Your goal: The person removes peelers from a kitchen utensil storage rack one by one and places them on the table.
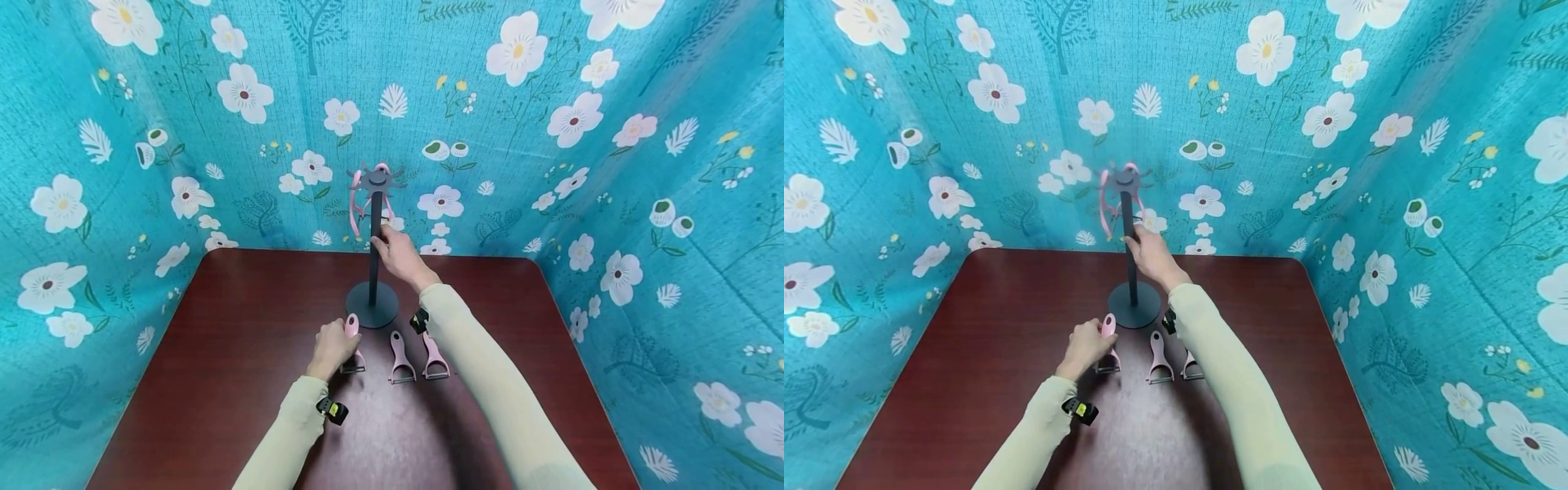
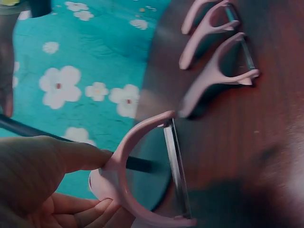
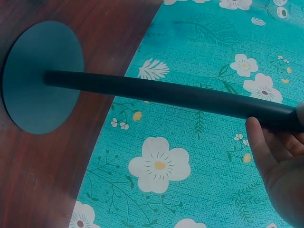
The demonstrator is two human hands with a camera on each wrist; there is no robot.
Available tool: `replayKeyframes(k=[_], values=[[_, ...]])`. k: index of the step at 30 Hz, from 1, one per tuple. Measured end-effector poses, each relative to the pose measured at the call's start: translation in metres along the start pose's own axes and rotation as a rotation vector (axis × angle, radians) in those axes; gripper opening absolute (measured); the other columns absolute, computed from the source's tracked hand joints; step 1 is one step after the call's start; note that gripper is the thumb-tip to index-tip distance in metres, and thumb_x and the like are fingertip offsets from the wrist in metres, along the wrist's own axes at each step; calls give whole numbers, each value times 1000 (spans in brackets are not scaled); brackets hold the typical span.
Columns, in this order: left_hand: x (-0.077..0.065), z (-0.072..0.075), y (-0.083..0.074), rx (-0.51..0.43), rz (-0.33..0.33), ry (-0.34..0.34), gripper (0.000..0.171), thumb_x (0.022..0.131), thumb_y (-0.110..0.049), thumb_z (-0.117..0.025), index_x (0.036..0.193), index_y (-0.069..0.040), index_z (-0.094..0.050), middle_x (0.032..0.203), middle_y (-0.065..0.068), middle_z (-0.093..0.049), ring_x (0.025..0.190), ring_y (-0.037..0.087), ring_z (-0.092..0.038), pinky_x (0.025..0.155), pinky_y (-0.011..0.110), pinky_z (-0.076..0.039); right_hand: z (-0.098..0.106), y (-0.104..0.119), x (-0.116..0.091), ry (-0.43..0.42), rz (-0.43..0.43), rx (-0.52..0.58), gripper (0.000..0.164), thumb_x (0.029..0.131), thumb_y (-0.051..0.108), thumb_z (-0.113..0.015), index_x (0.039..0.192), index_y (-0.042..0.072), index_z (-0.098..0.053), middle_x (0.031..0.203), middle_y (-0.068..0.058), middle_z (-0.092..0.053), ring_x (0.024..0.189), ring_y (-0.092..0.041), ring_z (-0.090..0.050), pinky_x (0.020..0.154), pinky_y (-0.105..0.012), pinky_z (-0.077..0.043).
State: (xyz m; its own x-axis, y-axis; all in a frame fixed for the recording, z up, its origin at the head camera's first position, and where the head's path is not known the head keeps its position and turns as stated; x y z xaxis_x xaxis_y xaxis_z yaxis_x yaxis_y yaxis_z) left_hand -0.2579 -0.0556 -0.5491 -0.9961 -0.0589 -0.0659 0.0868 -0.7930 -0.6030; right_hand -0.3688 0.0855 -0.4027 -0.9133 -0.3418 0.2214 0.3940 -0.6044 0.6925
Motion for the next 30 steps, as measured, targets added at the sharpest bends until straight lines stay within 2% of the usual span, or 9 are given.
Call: replayKeyframes(k=[6,11,15,21,25,30], values=[[2,-28,2,65,3,43,35,75,-26,-73,93,3,-64,89,22,-65,84,42,-63,72,48,-50,0,0,2,5,2,2,21,102,29,-42,105,11,-53,84,-7,-57,64,-21,-48,60,-33,-41],[2,-44,1,78,7,63,26,74,-23,-74,82,0,-64,83,20,-66,79,40,-64,68,46,-50,-2,-1,2,13,0,0,20,102,30,-42,103,12,-52,84,-9,-57,61,-21,-47,58,-32,-40],[1,-51,0,95,-6,58,22,74,-21,-74,75,-2,-62,77,18,-65,75,38,-65,64,46,-50,-2,-1,2,15,-5,-1,21,102,30,-42,105,11,-52,86,-12,-58,63,-21,-47,58,-32,-40],[2,-62,5,117,4,61,25,74,-21,-75,82,1,-65,80,19,-66,75,38,-65,60,45,-51,-1,-1,1,12,-13,-6,20,102,30,-42,104,13,-52,82,-8,-56,61,-21,-46,58,-32,-40],[2,-65,3,128,-19,61,22,73,-19,-75,75,-1,-63,76,18,-66,73,38,-66,60,44,-51,-1,-1,-1,17,-26,-3,21,101,31,-43,105,12,-52,84,-7,-56,62,-22,-47,58,-33,-40],[2,-65,3,118,-7,76,21,73,-18,-76,68,-3,-61,73,17,-65,68,35,-65,55,42,-50,0,0,-1,17,-27,-7,22,101,31,-42,106,12,-53,90,-8,-60,66,-21,-50,60,-33,-42]])
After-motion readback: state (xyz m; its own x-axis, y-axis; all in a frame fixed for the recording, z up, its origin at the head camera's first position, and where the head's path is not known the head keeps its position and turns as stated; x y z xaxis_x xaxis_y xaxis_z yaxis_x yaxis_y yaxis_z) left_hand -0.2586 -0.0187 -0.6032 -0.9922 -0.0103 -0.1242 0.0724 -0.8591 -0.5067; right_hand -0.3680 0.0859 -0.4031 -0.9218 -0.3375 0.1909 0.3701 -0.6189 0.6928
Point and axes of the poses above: each hand's wrist, its own x-axis towards the middle knuckle, its own z-axis out of the back of the hand, y = z × x, the point moved 9 cm from there along x, towards the middle knuckle
